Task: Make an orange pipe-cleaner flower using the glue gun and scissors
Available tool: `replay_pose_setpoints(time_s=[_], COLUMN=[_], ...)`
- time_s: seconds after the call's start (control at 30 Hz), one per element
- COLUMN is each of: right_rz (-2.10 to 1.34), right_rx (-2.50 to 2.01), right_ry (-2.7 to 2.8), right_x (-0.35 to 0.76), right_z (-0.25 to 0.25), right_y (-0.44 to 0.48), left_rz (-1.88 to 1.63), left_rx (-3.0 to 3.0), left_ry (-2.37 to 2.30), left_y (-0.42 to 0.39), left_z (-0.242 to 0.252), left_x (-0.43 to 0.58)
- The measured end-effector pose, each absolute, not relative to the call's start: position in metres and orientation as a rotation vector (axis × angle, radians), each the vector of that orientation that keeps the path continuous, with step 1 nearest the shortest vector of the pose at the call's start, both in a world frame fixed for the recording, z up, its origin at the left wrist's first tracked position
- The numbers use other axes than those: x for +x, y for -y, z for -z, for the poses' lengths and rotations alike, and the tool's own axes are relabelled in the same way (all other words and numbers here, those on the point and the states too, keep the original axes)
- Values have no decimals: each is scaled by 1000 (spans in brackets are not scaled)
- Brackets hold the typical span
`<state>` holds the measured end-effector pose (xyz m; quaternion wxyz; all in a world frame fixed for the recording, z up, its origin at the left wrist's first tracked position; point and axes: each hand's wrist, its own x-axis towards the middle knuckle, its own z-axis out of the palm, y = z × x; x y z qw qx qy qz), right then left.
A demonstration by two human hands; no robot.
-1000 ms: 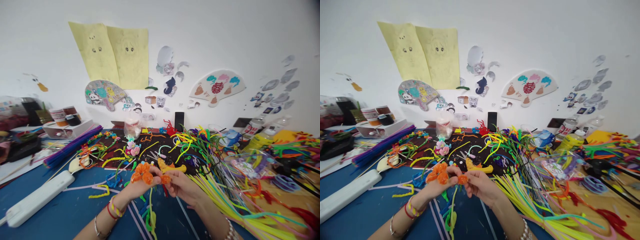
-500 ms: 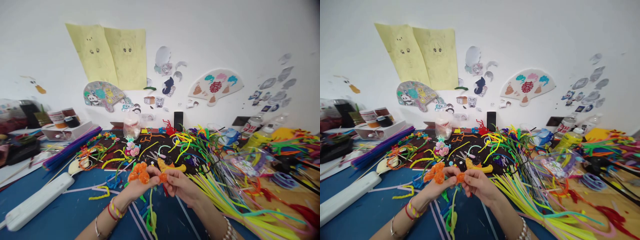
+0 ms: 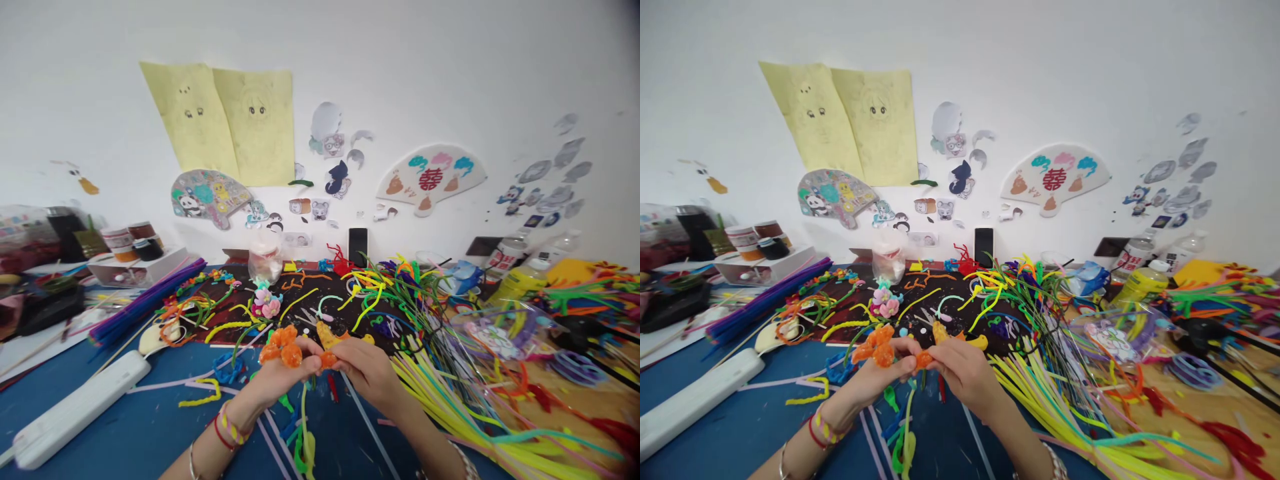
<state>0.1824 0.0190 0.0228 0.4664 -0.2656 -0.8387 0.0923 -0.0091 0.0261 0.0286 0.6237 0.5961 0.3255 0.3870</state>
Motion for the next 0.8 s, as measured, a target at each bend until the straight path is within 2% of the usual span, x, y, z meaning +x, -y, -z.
replay_pose_setpoints(time_s=[0.27, 0.43, 0.63, 0.8], right_rz=[-517, -580, -299, -41], right_rx=[-602, -894, -1396, -1514], right_ry=[1851, 1945, 2403, 2487], right_x=[168, 186, 220, 211], right_z=[-19, -20, 12, 21], right_y=[-18, -34, -57, -60], left_rz=[-952, -1057, -1148, -1150], left_rx=[1375, 1228, 1145, 1088], left_ry=[-657, -715, -746, -753], left_y=[-26, -31, -37, -37], left_z=[-25, -26, -30, -33], left_x=[-8, -2, -3, -7])
